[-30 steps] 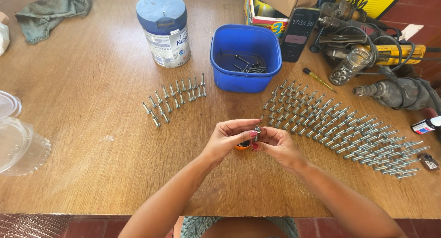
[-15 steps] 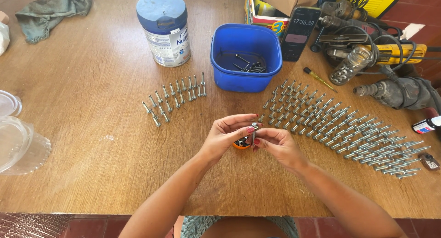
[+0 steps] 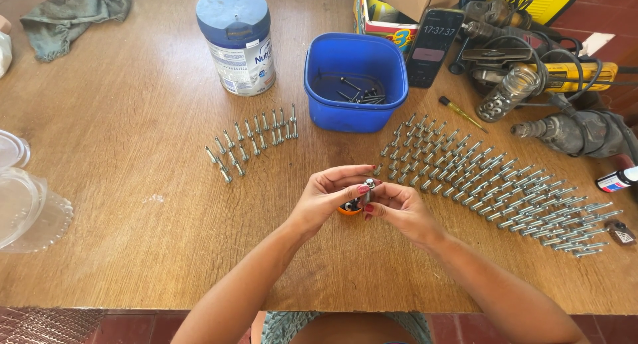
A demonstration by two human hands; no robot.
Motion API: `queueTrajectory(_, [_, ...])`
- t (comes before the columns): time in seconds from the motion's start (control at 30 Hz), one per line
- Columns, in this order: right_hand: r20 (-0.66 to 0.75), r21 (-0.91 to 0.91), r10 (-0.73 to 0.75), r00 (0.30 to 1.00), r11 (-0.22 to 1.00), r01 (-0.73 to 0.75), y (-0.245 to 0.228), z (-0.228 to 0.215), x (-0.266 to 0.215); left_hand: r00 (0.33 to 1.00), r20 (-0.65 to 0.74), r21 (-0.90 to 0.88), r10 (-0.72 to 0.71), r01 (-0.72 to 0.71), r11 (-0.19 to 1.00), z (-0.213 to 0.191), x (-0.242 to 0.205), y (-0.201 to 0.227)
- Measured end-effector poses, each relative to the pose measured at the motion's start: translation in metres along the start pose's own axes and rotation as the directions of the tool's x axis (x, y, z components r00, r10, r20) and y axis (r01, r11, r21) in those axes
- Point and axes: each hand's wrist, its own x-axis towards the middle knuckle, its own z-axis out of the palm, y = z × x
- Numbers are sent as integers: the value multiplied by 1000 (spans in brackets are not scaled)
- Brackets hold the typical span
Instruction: The person repeatedly picks up bolts and nuts from a table and a small container, then screws the nuts onto the bolts by hand. The assembled fasteners are placed into a blue plastic bin. The person continues this repetitive assembly process throughout the clip.
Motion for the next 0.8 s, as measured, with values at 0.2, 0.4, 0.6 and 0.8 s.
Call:
queueTrajectory(0.2, [39, -45, -43, 998, 998, 44, -9, 6, 0, 999, -32, 35, 17, -16, 999, 1, 1, 3])
queueTrajectory(0.4, [23, -40, -63, 998, 997, 64, 3, -2, 2, 999, -39, 34, 19, -17, 999, 3, 1, 3])
queueTrajectory(0.6, [-54, -71, -41, 998, 997, 37, -2, -6, 2, 987, -73, 246, 141, -119, 962, -10, 8, 5])
queueTrajectory(0.8, [-62, -102, -59, 996, 993, 53, -15, 3, 1, 885, 328, 933, 331, -249, -259, -44, 12, -19])
